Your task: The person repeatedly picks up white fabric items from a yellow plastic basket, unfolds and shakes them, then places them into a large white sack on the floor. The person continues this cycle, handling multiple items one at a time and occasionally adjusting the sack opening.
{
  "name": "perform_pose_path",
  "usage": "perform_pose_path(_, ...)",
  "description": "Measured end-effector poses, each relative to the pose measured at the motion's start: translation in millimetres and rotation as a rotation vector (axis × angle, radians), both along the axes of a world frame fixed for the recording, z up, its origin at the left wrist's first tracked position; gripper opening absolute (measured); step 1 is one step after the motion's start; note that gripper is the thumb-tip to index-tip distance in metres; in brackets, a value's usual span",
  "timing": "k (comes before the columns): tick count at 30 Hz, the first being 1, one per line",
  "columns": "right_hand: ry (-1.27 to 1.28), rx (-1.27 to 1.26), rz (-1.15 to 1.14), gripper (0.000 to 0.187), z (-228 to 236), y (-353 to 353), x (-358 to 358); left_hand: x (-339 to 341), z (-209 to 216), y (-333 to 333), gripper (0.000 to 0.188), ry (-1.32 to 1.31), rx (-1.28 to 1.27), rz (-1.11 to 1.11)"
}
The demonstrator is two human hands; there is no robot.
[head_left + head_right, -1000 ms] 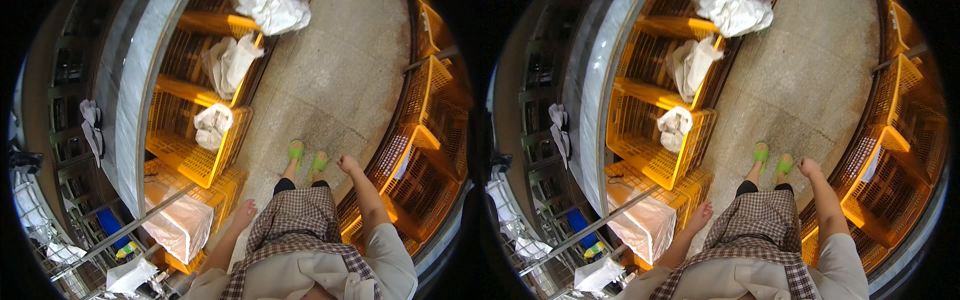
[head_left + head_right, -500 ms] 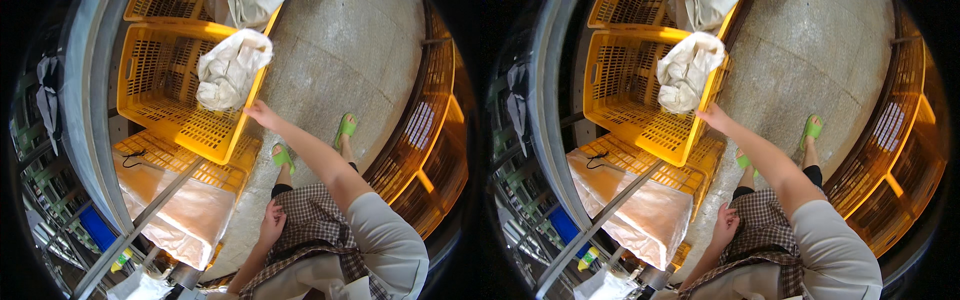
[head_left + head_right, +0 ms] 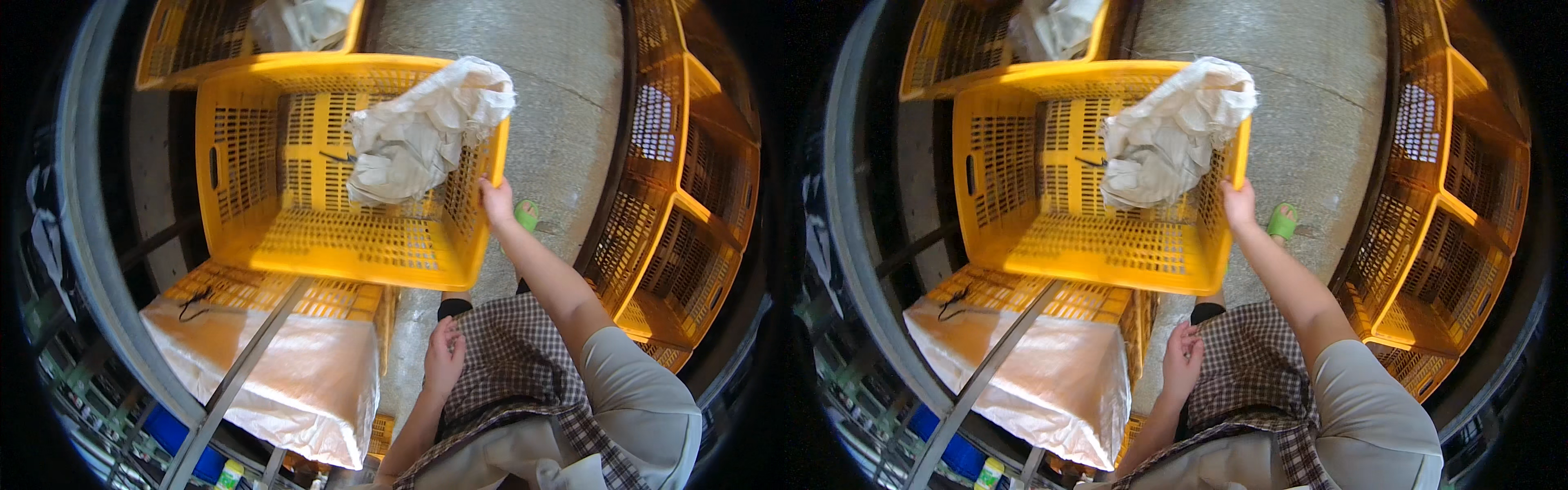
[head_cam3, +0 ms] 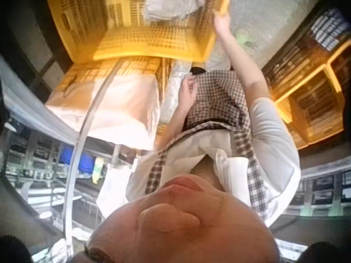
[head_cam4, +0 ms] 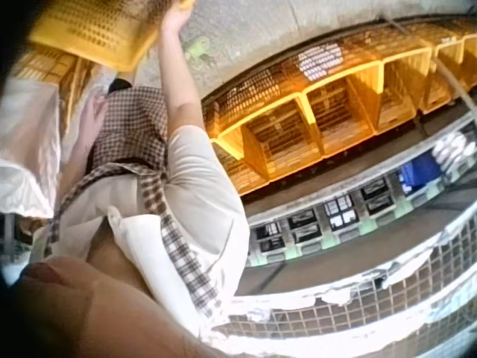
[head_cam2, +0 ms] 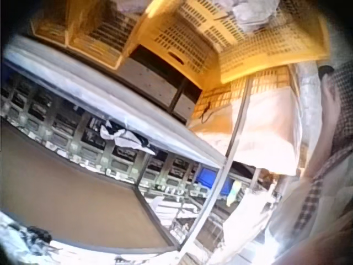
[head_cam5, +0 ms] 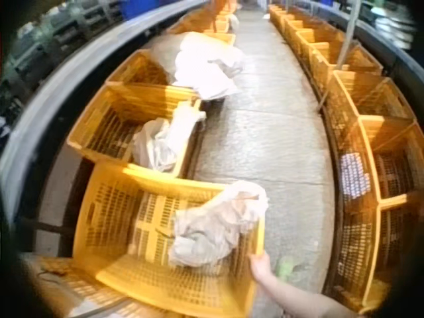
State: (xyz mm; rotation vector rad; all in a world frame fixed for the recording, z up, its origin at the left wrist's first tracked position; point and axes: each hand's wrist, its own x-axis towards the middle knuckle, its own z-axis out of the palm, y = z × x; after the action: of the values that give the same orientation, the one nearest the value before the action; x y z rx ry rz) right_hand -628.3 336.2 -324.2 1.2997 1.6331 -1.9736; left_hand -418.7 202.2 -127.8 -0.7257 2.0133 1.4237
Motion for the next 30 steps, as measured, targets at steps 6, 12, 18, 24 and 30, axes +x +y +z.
perform_pose_path(6,0.019,0.192,0.085,0.016,-93.1,176.6,20.0,-108.9,-87.1,56.5,0.045,0.325,-0.143,-0.254)
perform_pose_path(12,-0.106,0.332,0.160,0.022,-113.7,262.9,32.4,-247.6,-216.6,115.4,0.076,0.455,-0.331,-0.378)
perform_pose_path(18,-0.028,0.540,0.197,0.066,-94.7,255.3,27.1,-328.5,-262.5,146.9,0.044,0.342,-0.641,-0.975)
perform_pose_path(24,0.089,0.798,0.323,0.087,-52.4,250.0,13.7,-224.1,-113.0,155.5,0.011,0.463,-0.094,-0.940)
perform_pose_path(30,0.214,0.714,0.192,0.060,-24.6,222.6,5.2,-135.2,30.6,144.2,0.034,0.169,0.355,-1.313)
